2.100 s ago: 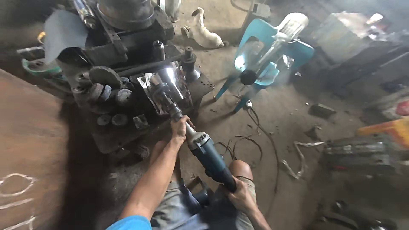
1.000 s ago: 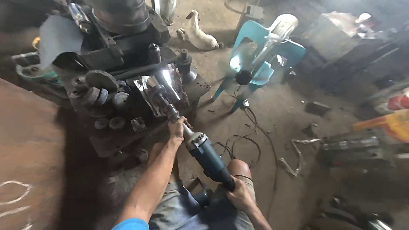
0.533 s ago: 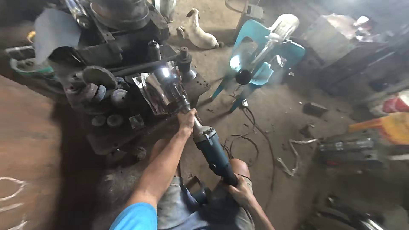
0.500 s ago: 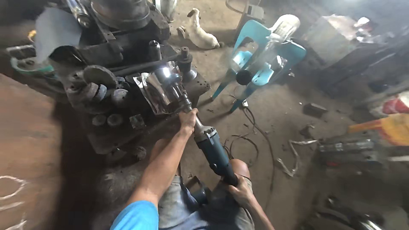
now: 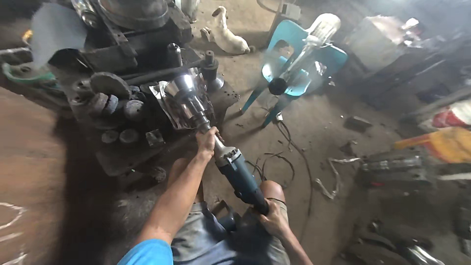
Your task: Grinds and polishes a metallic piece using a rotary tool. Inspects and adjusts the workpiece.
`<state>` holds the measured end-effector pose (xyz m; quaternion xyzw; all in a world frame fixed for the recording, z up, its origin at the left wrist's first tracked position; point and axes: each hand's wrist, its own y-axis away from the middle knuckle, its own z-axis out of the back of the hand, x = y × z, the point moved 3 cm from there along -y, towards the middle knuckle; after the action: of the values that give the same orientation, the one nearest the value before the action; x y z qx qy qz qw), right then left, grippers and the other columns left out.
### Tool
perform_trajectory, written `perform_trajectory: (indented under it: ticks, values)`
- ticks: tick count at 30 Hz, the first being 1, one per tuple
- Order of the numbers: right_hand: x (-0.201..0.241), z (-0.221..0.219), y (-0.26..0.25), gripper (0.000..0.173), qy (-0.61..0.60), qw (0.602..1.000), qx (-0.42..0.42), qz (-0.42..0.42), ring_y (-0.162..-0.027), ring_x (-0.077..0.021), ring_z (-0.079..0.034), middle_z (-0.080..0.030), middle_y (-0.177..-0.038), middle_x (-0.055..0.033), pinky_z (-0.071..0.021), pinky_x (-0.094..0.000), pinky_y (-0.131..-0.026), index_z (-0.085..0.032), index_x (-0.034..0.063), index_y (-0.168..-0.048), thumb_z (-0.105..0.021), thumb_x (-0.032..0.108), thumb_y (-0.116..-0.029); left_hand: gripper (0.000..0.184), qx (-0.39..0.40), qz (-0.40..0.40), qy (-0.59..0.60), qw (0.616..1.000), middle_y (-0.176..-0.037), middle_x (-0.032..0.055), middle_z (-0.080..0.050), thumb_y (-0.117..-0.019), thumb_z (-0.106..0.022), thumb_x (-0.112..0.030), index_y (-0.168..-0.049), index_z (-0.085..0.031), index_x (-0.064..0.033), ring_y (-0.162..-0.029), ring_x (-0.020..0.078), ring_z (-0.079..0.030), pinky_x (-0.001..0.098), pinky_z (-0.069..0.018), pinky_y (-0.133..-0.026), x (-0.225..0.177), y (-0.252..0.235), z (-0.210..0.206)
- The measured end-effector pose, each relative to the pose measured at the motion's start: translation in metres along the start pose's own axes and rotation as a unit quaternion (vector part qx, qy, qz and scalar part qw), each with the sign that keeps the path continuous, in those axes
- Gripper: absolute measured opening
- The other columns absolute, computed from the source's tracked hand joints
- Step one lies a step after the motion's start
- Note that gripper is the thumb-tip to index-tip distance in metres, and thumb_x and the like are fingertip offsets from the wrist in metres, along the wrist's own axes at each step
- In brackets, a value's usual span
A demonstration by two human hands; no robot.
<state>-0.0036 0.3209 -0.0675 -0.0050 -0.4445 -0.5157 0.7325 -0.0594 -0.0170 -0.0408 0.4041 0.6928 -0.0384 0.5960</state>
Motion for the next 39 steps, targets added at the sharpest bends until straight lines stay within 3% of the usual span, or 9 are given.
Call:
perform_trajectory:
  ticks: [2,7,14,19,24,28,33,39]
  values:
    - [0.003,-0.001,0.001,0.033,0.024,1.0,0.007,0.005,-0.083,-0.0127,-0.071,-0.074,-0.087,0.0006,-0.0597,-0.0439,-0.081,-0.074,0.0163,-0.103,-0.077,0.042,-0.0821,0.02,0.0,0.004,-0.001,1.0,-0.07,0.007,-0.063,-0.0863,-0.066,-0.017,-0.103,-0.059,-0.0087,-0.056,0.0207,-0.063,0.0391,-0.0576,-0.054,0.005,0.004,0.014]
    - [0.006,-0.002,0.001,0.035,0.052,0.999,0.003,0.007,-0.085,-0.014,-0.072,-0.074,-0.088,-0.0002,-0.0589,-0.0451,-0.081,-0.074,0.0169,-0.105,-0.077,0.044,-0.0825,0.008,-0.012,-0.009,0.032,0.999,-0.065,0.0094,-0.063,-0.0886,-0.063,-0.009,-0.093,-0.059,-0.0041,-0.053,0.0232,-0.064,0.0403,-0.0588,-0.053,0.009,-0.002,0.025]
    - [0.001,-0.002,0.0,0.034,-0.003,1.0,-0.017,0.005,-0.081,-0.0105,-0.071,-0.074,-0.086,0.0025,-0.0601,-0.042,-0.08,-0.074,0.0171,-0.101,-0.079,0.043,-0.0797,0.018,0.028,0.0,-0.001,1.0,-0.07,0.0073,-0.063,-0.0872,-0.066,-0.018,-0.102,-0.06,-0.0091,-0.056,0.0217,-0.064,0.0402,-0.0581,-0.054,0.002,-0.001,0.005]
    - [-0.004,0.001,-0.004,0.028,-0.069,0.997,-0.02,-0.003,-0.078,-0.0078,-0.071,-0.074,-0.084,0.0044,-0.0615,-0.0369,-0.076,-0.074,0.017,-0.099,-0.079,0.035,-0.0783,0.017,-0.001,0.01,0.002,1.0,-0.068,0.0108,-0.064,-0.088,-0.067,-0.005,-0.101,-0.057,-0.0001,-0.053,0.0224,-0.065,0.0388,-0.0598,-0.051,-0.008,-0.008,-0.028]
    - [0.0,0.007,-0.006,0.026,-0.081,0.996,-0.005,-0.041,-0.073,-0.0118,-0.071,-0.073,-0.082,0.0011,-0.0617,-0.0389,-0.071,-0.074,0.0157,-0.099,-0.078,0.033,-0.0797,0.019,-0.01,0.019,-0.027,0.999,-0.072,0.0112,-0.065,-0.0874,-0.069,-0.006,-0.103,-0.06,-0.0004,-0.055,0.0219,-0.066,0.0374,-0.06,-0.052,-0.007,-0.015,-0.04]
    - [-0.001,0.004,-0.003,0.026,-0.064,0.998,-0.008,-0.021,-0.073,-0.01,-0.071,-0.073,-0.081,0.0028,-0.0617,-0.0382,-0.072,-0.074,0.0168,-0.098,-0.079,0.036,-0.0803,0.016,-0.007,0.007,-0.013,1.0,-0.069,0.0112,-0.065,-0.0887,-0.068,-0.006,-0.1,-0.059,-0.0002,-0.053,0.0225,-0.065,0.0385,-0.0599,-0.05,-0.009,-0.01,-0.032]
    - [0.003,0.0,0.004,0.035,0.02,1.0,-0.013,-0.003,-0.087,-0.0134,-0.072,-0.075,-0.091,-0.0003,-0.0592,-0.0459,-0.084,-0.075,0.0166,-0.106,-0.077,0.042,-0.0812,0.022,0.024,0.012,-0.021,0.999,-0.071,0.007,-0.064,-0.0863,-0.067,-0.02,-0.104,-0.061,-0.0098,-0.057,0.0216,-0.064,0.04,-0.0581,-0.054,0.001,0.005,0.006]
    - [0.003,-0.005,0.004,0.035,0.033,0.999,-0.015,0.014,-0.086,-0.0129,-0.072,-0.075,-0.09,0.0005,-0.0595,-0.0449,-0.083,-0.074,0.017,-0.106,-0.076,0.043,-0.0829,0.014,0.019,-0.002,0.003,1.0,-0.069,0.0058,-0.063,-0.0864,-0.066,-0.018,-0.097,-0.061,-0.0099,-0.057,0.021,-0.064,0.0399,-0.0579,-0.055,0.009,-0.001,0.02]
